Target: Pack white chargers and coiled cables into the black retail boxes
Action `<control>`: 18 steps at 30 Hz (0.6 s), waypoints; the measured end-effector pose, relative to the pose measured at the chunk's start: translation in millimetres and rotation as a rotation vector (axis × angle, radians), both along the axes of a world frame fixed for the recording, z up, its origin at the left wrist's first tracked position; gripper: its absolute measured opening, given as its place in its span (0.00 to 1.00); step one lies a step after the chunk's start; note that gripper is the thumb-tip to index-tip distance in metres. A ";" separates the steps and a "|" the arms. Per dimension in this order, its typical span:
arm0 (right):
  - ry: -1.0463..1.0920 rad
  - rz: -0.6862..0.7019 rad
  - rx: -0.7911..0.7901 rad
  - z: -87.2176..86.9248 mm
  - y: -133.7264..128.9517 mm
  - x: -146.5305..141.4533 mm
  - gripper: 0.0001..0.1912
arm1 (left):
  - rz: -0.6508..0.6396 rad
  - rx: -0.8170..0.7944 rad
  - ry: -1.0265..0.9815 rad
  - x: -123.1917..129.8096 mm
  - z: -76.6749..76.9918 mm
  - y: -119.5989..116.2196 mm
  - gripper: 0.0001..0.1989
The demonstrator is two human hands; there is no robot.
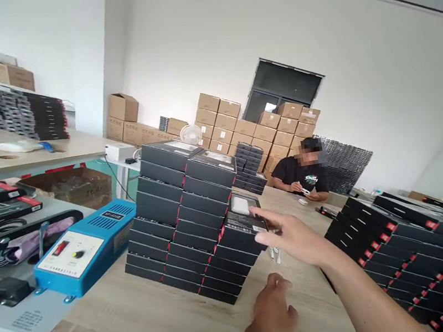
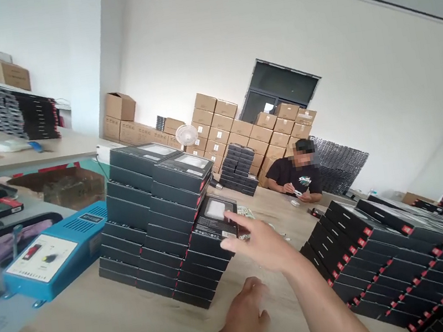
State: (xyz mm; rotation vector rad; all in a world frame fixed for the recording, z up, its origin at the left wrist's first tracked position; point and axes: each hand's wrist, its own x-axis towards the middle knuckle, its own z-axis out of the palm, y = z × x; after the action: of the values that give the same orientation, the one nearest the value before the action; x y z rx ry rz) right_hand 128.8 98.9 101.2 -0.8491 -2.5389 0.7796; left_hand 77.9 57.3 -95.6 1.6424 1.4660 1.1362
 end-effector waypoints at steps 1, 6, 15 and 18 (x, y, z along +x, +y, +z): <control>-0.036 -0.004 -0.003 2.5 -3.1 -0.9 0.38 | 0.004 0.001 0.014 0.2 -0.2 0.0 0.28; -0.191 -0.095 0.104 13.8 -10.6 -9.7 0.42 | 0.026 0.000 0.060 0.3 -1.6 1.3 0.27; -0.257 -0.151 0.320 7.0 -16.1 -16.9 0.39 | 0.037 -0.007 0.067 1.9 -5.2 4.8 0.26; -0.218 -0.138 0.346 1.6 -15.6 -15.5 0.37 | 0.039 -0.006 0.068 2.4 -4.9 6.2 0.26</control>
State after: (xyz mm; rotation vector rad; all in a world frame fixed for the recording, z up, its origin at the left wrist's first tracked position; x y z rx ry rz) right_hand 113.3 83.2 102.8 -1.0189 -2.6546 0.2037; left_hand 80.3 63.5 -100.6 1.6703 1.5487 1.1060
